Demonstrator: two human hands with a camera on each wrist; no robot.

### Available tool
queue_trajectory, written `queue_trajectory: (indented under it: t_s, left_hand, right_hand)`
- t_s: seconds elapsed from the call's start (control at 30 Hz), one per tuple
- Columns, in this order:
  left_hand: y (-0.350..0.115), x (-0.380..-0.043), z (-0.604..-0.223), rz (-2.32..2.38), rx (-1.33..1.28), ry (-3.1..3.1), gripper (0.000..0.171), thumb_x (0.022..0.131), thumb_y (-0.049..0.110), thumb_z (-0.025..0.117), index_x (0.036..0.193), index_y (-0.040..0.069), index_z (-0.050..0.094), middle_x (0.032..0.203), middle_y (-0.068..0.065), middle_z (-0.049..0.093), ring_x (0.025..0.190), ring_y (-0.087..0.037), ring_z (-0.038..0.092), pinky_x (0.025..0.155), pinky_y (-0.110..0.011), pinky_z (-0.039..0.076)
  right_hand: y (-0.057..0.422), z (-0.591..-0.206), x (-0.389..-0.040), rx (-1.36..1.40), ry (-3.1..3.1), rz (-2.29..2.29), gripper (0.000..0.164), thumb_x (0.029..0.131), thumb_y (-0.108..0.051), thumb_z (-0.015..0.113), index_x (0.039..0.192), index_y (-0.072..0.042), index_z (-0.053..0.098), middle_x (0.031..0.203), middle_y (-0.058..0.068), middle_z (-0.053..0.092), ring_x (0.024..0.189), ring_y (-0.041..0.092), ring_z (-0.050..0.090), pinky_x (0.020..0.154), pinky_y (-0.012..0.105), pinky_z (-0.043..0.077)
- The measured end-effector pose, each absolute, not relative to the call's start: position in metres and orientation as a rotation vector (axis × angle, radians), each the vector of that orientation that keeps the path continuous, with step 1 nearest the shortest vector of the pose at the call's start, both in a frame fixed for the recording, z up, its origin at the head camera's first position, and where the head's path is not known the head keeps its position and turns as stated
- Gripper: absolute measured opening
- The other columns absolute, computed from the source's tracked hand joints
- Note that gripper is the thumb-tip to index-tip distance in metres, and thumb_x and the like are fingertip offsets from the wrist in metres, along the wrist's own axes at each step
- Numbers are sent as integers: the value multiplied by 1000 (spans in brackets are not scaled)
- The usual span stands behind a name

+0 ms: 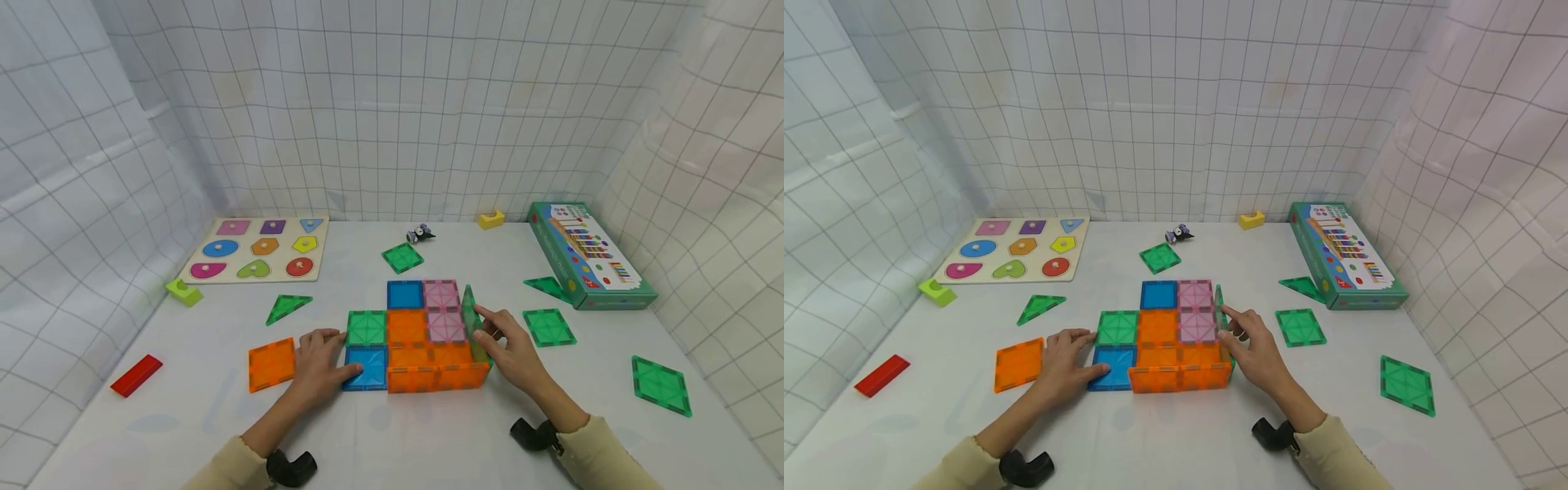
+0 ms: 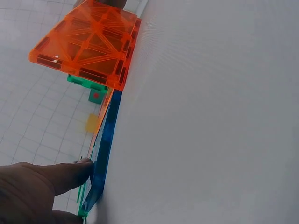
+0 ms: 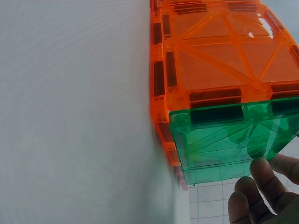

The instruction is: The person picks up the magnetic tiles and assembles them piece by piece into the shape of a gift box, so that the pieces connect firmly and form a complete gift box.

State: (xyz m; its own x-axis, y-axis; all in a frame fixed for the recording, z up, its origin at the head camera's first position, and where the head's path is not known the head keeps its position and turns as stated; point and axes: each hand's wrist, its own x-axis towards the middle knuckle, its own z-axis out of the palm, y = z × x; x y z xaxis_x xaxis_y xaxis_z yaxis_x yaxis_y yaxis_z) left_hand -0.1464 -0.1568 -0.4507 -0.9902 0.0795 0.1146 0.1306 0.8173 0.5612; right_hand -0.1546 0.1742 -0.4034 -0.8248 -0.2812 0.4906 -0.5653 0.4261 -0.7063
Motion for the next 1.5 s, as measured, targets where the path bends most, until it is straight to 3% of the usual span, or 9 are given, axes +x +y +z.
queue_trajectory:
  t_s: [0.2, 0.33, 0.83, 1.07, 1.2, 1.37, 1.5]
  left_hand:
    - [-149, -144, -445, -1241, -86, -2820, 59, 87, 17, 71, 140, 1, 47, 123, -16, 52, 118, -34, 38, 94, -52, 38]
    - [-138, -145, -438, -1455, -119, -2677, 60, 89, 12, 67, 144, 6, 43, 116, -14, 56, 113, -30, 43, 94, -50, 40]
    - [-99, -150, -429, -1622, -351, -2511, 57, 90, 16, 67, 142, 9, 44, 107, -8, 47, 103, -27, 45, 90, -49, 40]
    - [-92, -138, -431, -1693, -284, -2525, 61, 91, 21, 66, 144, 7, 38, 114, -9, 43, 104, -23, 45, 86, -41, 44]
    - [-87, -124, -431, -1757, -206, -2539, 64, 92, 27, 65, 144, 6, 34, 120, -9, 40, 105, -23, 44, 84, -35, 45]
    - [-82, -109, -433, -1781, -135, -2560, 67, 91, 30, 65, 144, 5, 33, 120, -9, 38, 107, -23, 43, 85, -37, 45]
    - [-81, -103, -436, -1791, -124, -2567, 68, 92, 34, 64, 144, 5, 33, 119, -9, 37, 108, -24, 42, 86, -39, 43]
  right_hand:
    - [176, -404, -155, 726, -2390, 1351, 41, 89, 9, 60, 129, 13, 52, 88, 8, 49, 77, 20, 48, 70, 23, 46]
    - [176, -404, -155, 727, -2385, 1349, 41, 89, 9, 60, 129, 13, 52, 88, 8, 49, 77, 20, 48, 70, 22, 46]
    - [175, -405, -157, 757, -2372, 1317, 42, 88, 10, 60, 129, 13, 52, 87, 8, 51, 77, 19, 48, 69, 24, 47]
    - [177, -404, -160, 759, -2407, 1324, 43, 89, 8, 60, 130, 12, 50, 91, 13, 51, 79, 21, 49, 71, 26, 48]
    - [180, -409, -172, 779, -2432, 1364, 47, 90, 6, 60, 134, 11, 45, 103, 23, 51, 89, 28, 51, 79, 35, 49]
    - [191, -431, -205, 749, -2548, 1468, 53, 97, -13, 57, 145, -1, 37, 127, 19, 46, 111, 34, 49, 94, 50, 43]
    - [193, -434, -222, 739, -2632, 1521, 60, 98, -26, 56, 149, -7, 31, 140, 19, 40, 123, 37, 43, 99, 55, 38]
